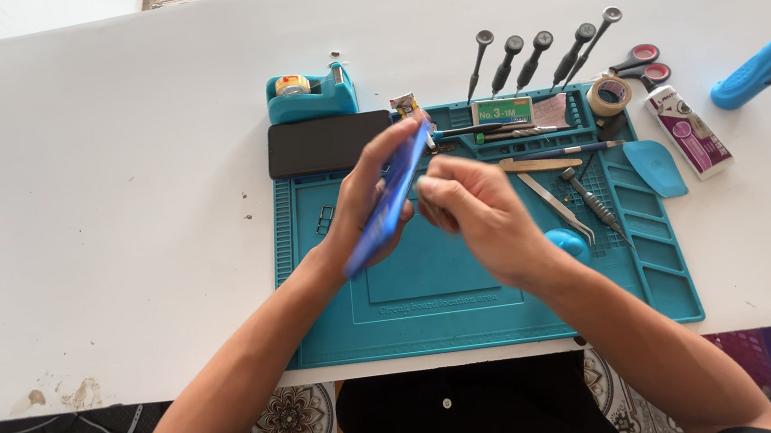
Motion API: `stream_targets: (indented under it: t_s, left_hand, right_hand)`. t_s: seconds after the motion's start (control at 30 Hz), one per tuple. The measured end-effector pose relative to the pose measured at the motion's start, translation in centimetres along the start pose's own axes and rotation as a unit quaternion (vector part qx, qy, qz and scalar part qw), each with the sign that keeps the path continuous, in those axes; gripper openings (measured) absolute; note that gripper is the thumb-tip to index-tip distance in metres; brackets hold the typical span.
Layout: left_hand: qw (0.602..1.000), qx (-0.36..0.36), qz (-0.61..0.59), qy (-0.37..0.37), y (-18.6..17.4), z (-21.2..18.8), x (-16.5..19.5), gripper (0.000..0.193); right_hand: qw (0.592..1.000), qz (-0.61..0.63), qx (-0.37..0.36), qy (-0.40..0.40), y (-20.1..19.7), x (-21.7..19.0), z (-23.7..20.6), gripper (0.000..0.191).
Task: The person removes the back cover of a blue smartphone using a plastic pry tool and a screwdriver. They then detach the screen assembly from the phone body and place it on the workbench.
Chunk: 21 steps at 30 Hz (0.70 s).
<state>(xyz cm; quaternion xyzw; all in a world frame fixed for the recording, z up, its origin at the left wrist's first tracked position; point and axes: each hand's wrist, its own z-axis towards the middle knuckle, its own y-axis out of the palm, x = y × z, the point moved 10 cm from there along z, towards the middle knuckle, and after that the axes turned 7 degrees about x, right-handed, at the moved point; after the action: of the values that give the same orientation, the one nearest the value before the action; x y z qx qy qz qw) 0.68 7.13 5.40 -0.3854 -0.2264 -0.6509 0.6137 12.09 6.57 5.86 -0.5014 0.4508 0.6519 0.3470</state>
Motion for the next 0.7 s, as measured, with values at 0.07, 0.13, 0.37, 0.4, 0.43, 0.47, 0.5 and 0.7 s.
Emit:
stream_targets:
  t_s: [0.07, 0.13, 0.37, 0.4, 0.43, 0.47, 0.5, 0.7]
  left_hand:
    - [0.984, 0.036, -0.145, -0.102, 0.1, -0.6, -2.4, 0.047]
    - [0.967, 0.083, -0.169, -0.172, -0.3, -1.2, -4.4, 0.037]
    - [0.91, 0.237, -0.22, -0.26, -4.1, -1.2, -6.7, 0.04]
    - [0.891, 0.263, -0.267, -0.257, -4.5, -1.1, -6.6, 0.041]
    - [0.891, 0.273, -0.252, -0.26, -4.8, -1.1, -6.4, 0.041]
    - [0.891, 0.285, -0.237, -0.263, -5.1, -1.1, -6.3, 0.041]
    - [0.891, 0.296, -0.222, -0.264, -5.5, -1.0, -6.1, 0.042]
    - [0.905, 0.27, -0.194, -0.265, -4.8, -0.8, -5.6, 0.043]
  right_hand:
    - [0.976, -0.15, 0.052, -0.148, -1.3, -3.6, 0.0, 0.019]
    - [0.933, -0.269, 0.108, -0.214, -2.5, -6.1, 0.1, 0.01]
    - [0.83, -0.551, -0.024, -0.087, -1.4, -3.4, 2.0, 0.015]
    - [0.82, -0.55, -0.085, -0.131, 0.3, -3.2, 1.6, 0.015]
    - [0.796, -0.562, -0.072, -0.215, 1.2, -4.3, 1.0, 0.015]
    - [0.765, -0.568, -0.061, -0.297, 2.2, -5.2, 0.1, 0.016]
    - [0.728, -0.569, -0.049, -0.379, 3.2, -6.0, -0.9, 0.018]
    - [0.947, -0.308, 0.002, -0.093, 0.5, -1.2, 1.0, 0.028]
